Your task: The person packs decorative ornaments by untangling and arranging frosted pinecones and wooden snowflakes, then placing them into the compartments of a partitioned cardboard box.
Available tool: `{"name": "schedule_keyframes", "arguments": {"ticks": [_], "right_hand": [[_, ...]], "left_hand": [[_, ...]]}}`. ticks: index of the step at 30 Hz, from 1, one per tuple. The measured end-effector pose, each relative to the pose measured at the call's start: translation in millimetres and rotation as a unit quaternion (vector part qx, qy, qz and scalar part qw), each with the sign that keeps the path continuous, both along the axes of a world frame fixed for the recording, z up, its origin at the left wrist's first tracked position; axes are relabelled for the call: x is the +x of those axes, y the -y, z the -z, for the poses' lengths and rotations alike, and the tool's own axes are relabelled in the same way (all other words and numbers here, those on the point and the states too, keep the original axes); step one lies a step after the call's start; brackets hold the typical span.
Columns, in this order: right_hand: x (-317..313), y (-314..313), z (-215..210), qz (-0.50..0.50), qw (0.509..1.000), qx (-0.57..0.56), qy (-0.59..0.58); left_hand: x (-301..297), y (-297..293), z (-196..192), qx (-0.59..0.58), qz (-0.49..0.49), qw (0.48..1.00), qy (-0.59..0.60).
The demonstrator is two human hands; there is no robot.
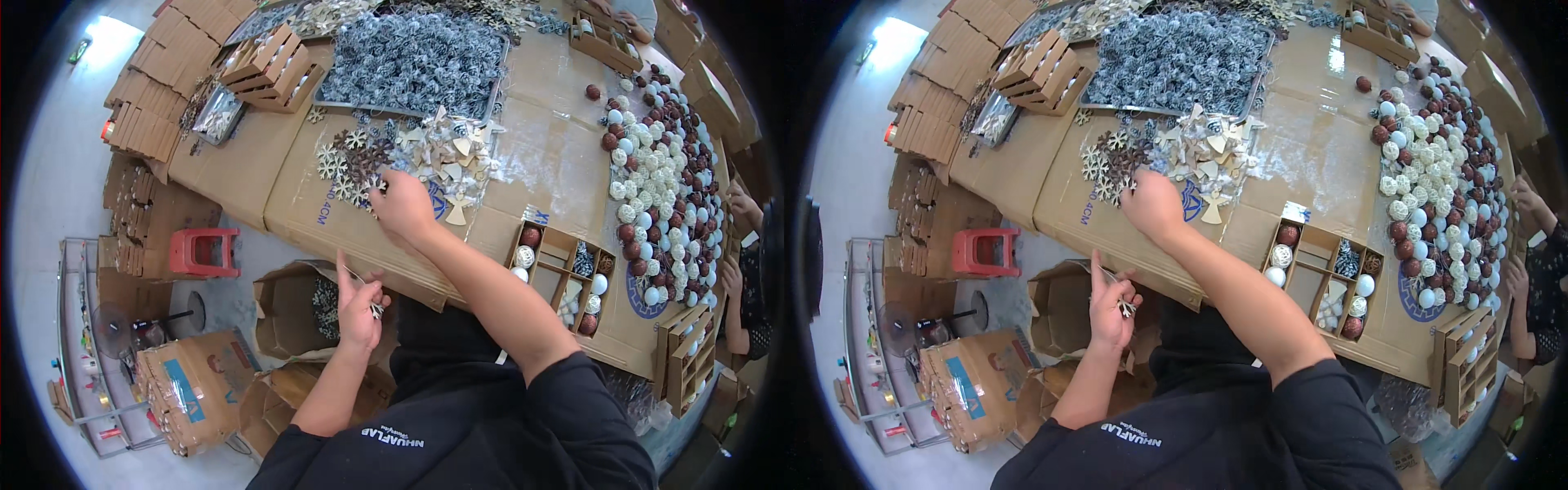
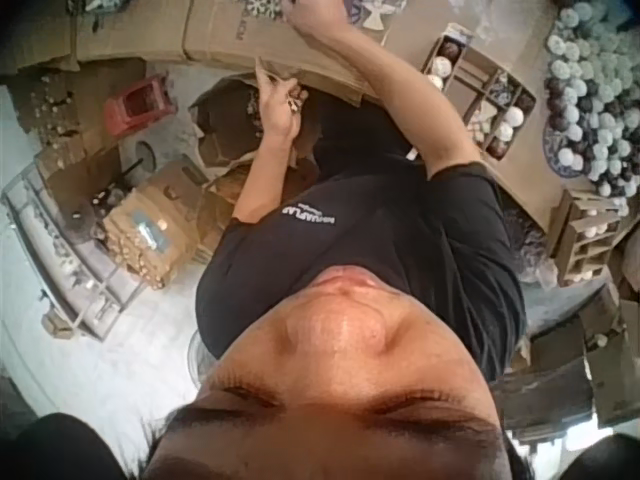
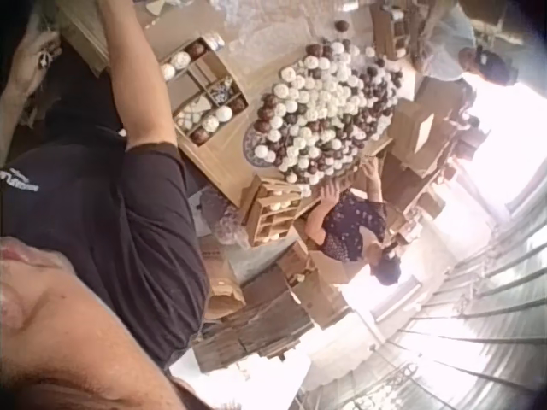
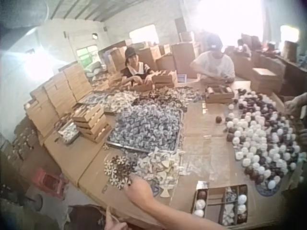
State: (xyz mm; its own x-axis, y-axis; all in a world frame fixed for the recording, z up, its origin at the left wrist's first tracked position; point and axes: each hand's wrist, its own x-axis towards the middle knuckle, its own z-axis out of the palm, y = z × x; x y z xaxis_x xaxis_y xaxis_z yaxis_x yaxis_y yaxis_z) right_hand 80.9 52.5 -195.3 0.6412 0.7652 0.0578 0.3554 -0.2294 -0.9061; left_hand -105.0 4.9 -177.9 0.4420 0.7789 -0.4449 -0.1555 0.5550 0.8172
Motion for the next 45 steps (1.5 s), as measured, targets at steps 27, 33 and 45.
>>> {"name": "schedule_keyframes", "arguments": {"ticks": [27, 33, 45], "right_hand": [[-4, 172, 30, -0.056, 0.791, 0.082, -0.604], [4, 172, 23, 0.057, 0.733, 0.207, -0.646], [8, 180, 19, 0.030, 0.741, 0.190, -0.644]], "left_hand": [[51, 25, -7, 0.239, 0.255, 0.936, -0.034], [53, 35, -10, 0.242, 0.301, 0.921, -0.047], [70, 35, 1, 0.209, 0.291, 0.932, -0.046]]}}
